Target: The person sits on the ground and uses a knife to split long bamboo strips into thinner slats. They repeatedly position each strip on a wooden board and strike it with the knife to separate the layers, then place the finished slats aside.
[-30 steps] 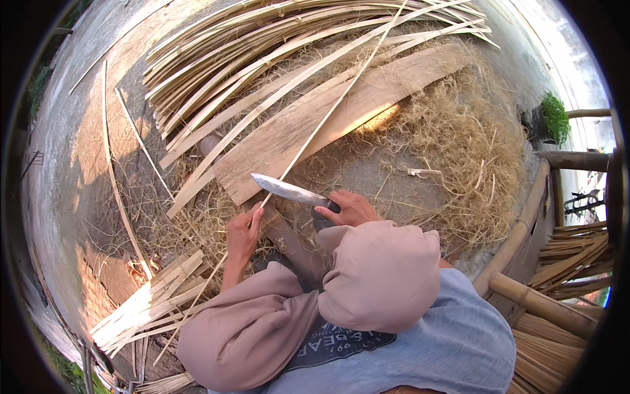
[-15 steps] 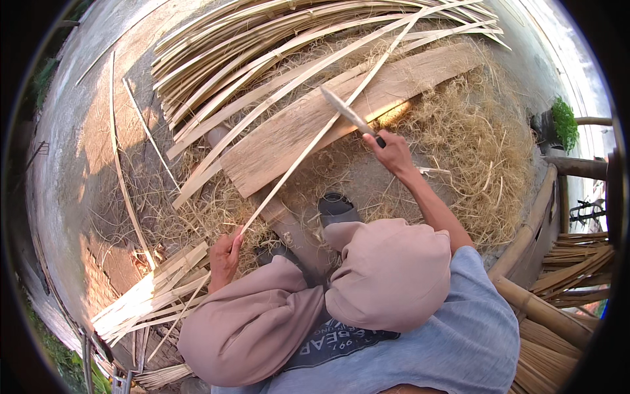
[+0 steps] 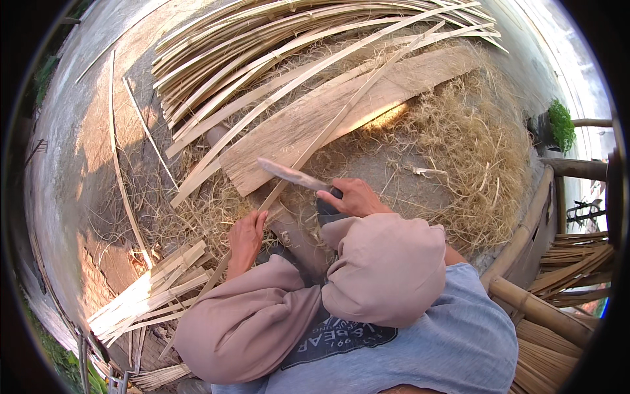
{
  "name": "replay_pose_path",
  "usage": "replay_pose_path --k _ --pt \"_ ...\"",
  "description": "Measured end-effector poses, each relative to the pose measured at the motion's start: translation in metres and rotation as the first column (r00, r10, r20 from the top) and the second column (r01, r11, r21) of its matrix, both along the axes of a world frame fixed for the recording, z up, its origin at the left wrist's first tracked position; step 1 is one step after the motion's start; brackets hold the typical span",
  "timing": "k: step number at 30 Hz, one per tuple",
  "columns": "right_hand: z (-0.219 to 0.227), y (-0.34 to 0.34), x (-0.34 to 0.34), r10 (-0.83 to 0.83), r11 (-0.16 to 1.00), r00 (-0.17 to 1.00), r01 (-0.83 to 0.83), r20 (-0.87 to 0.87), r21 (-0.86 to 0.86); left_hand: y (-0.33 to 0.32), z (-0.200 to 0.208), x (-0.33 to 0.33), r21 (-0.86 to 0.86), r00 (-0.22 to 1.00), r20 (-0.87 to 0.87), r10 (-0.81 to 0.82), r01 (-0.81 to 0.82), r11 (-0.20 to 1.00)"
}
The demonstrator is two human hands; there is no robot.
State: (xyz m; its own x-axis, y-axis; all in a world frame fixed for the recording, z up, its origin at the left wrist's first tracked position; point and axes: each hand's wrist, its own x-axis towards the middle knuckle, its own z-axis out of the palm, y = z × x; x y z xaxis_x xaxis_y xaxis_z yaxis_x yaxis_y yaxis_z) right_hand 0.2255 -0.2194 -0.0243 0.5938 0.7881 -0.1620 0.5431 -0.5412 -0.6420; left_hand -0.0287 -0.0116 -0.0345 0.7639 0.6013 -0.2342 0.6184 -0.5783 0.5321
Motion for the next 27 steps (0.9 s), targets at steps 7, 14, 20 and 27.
replay_pose_path --k 7,14,20,27 --pt "-0.006 -0.032 0.152 -0.389 0.917 0.902 0.399 0.189 -0.021 -0.003 0.012 0.001 0.11 1.0 -0.023 0.01 -0.007 0.994" --pt "0.014 -0.008 0.079 -0.108 0.988 0.994 0.111 0.035 -0.105 -0.005 -0.004 -0.001 0.242 0.999 0.003 0.036 -0.036 0.97" --pt "0.0 -0.027 0.082 -0.094 0.991 0.977 0.109 0.192 -0.071 -0.002 -0.015 -0.008 0.248 1.0 -0.023 0.016 -0.01 0.969" --pt "0.016 -0.056 0.197 -0.441 0.882 0.88 0.461 0.173 -0.095 0.0 0.005 0.009 0.226 0.999 -0.049 0.0 0.011 0.974"
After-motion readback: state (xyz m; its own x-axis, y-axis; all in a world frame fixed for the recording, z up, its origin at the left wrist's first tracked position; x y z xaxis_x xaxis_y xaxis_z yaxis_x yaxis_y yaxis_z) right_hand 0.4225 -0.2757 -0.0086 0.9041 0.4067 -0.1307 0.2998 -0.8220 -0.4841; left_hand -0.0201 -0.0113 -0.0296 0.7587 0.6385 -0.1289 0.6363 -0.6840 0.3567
